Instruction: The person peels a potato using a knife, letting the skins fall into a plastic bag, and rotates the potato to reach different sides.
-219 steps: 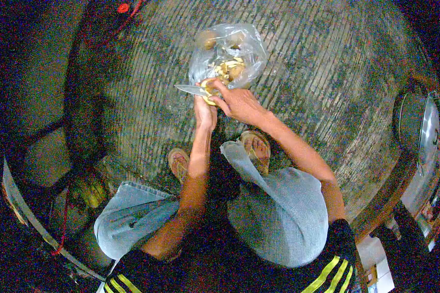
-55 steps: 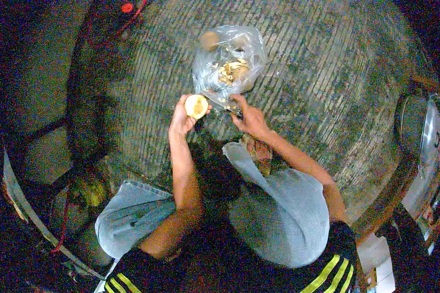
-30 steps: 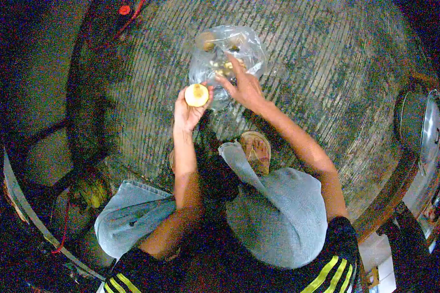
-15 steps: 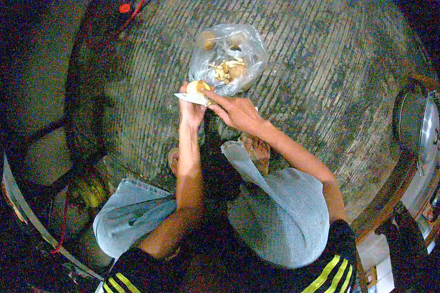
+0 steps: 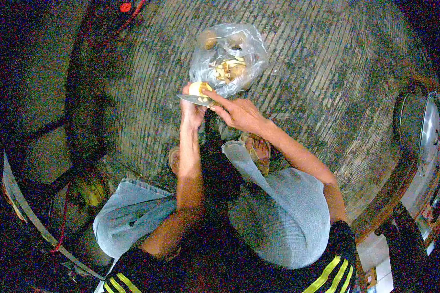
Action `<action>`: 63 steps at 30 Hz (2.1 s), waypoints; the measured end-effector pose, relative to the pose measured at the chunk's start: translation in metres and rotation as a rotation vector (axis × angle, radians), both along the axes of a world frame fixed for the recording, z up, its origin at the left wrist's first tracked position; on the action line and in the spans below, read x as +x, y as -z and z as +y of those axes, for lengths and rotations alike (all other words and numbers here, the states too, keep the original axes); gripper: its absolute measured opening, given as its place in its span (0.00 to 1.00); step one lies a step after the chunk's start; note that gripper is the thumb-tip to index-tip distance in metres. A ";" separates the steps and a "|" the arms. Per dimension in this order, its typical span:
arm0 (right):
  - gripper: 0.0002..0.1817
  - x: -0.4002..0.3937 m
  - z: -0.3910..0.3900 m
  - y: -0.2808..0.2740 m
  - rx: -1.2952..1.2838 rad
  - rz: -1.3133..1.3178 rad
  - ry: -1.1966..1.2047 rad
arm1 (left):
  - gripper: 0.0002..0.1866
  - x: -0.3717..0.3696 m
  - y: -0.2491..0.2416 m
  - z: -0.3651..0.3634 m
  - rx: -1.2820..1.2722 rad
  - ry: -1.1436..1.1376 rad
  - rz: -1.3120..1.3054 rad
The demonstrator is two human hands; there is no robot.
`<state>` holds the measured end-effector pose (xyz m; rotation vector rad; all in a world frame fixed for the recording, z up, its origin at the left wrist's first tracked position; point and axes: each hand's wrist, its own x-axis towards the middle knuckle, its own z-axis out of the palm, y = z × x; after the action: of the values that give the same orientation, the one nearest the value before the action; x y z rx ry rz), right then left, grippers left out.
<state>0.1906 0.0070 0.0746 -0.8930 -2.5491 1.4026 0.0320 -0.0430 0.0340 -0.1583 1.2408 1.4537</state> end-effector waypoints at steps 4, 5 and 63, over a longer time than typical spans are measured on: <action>0.25 0.000 -0.001 0.005 -0.004 0.046 0.029 | 0.22 0.006 0.000 0.001 0.013 -0.010 0.034; 0.25 0.000 -0.001 0.006 -0.003 0.033 0.026 | 0.22 0.006 -0.002 0.002 0.014 -0.011 0.038; 0.20 -0.003 0.021 0.004 -0.250 0.152 0.051 | 0.17 0.021 -0.004 -0.003 0.213 0.051 0.225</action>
<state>0.1875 0.0280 0.0703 -0.8401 -2.2601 1.7292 0.0526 -0.0465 0.0382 0.1841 1.2487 1.5800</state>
